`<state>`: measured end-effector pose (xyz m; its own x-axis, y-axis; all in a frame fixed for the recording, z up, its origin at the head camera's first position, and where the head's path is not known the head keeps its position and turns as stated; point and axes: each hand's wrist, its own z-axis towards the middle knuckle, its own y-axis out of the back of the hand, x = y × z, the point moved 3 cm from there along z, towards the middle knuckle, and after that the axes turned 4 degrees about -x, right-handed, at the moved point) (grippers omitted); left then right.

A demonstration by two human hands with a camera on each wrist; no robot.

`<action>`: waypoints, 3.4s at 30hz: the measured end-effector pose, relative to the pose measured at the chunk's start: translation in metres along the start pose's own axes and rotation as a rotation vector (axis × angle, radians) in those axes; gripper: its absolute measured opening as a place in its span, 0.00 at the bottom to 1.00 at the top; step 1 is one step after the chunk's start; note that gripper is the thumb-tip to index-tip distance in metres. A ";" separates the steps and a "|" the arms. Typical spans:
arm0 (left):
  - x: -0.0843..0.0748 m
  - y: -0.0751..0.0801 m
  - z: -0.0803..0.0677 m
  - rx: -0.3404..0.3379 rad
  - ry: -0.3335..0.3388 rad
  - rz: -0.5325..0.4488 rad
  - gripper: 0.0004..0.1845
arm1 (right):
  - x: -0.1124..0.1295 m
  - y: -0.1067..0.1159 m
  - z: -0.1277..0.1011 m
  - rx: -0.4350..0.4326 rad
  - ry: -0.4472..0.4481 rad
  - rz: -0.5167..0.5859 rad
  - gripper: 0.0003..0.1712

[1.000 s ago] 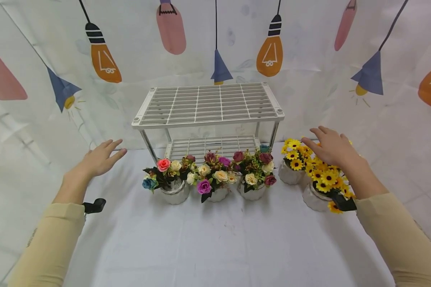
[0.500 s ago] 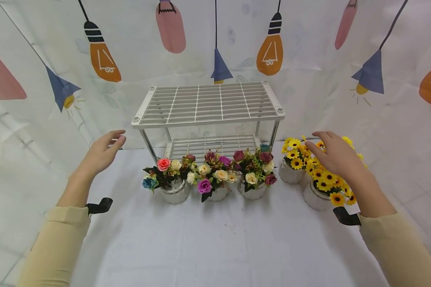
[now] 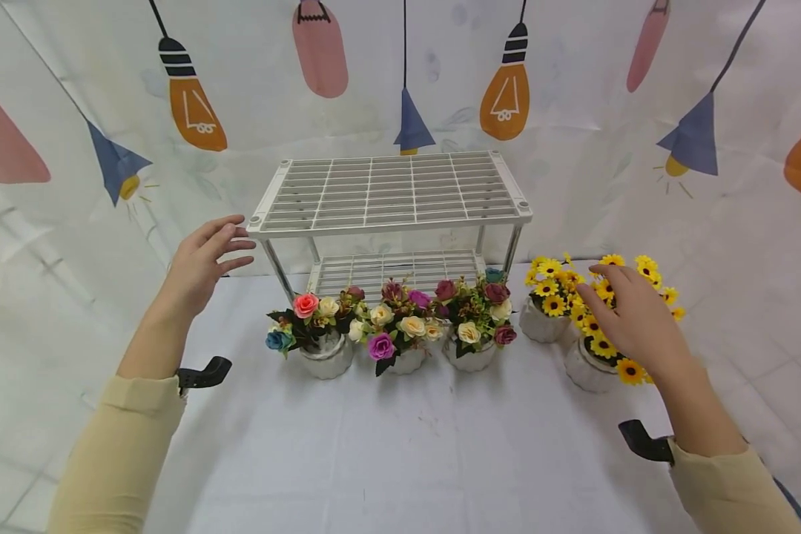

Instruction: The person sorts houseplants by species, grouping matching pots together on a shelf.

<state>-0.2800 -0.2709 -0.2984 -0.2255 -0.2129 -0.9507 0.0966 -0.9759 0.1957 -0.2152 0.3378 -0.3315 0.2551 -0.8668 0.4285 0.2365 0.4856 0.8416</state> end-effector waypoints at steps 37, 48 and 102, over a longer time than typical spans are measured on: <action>-0.003 -0.013 0.012 0.007 0.090 -0.207 0.33 | -0.047 -0.050 -0.116 -0.697 -0.664 0.394 0.26; -0.003 -0.011 0.011 0.004 0.097 -0.235 0.33 | -0.056 -0.094 -0.128 -0.374 -0.897 0.540 0.36; -0.005 -0.015 0.016 0.021 0.112 -0.243 0.32 | -0.029 -0.102 -0.107 -0.795 -0.573 0.977 0.59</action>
<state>-0.2954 -0.2562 -0.2923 -0.1311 0.0336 -0.9908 0.0322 -0.9988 -0.0381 -0.1470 0.3255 -0.4650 0.2538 0.0283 0.9669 0.7015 0.6828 -0.2041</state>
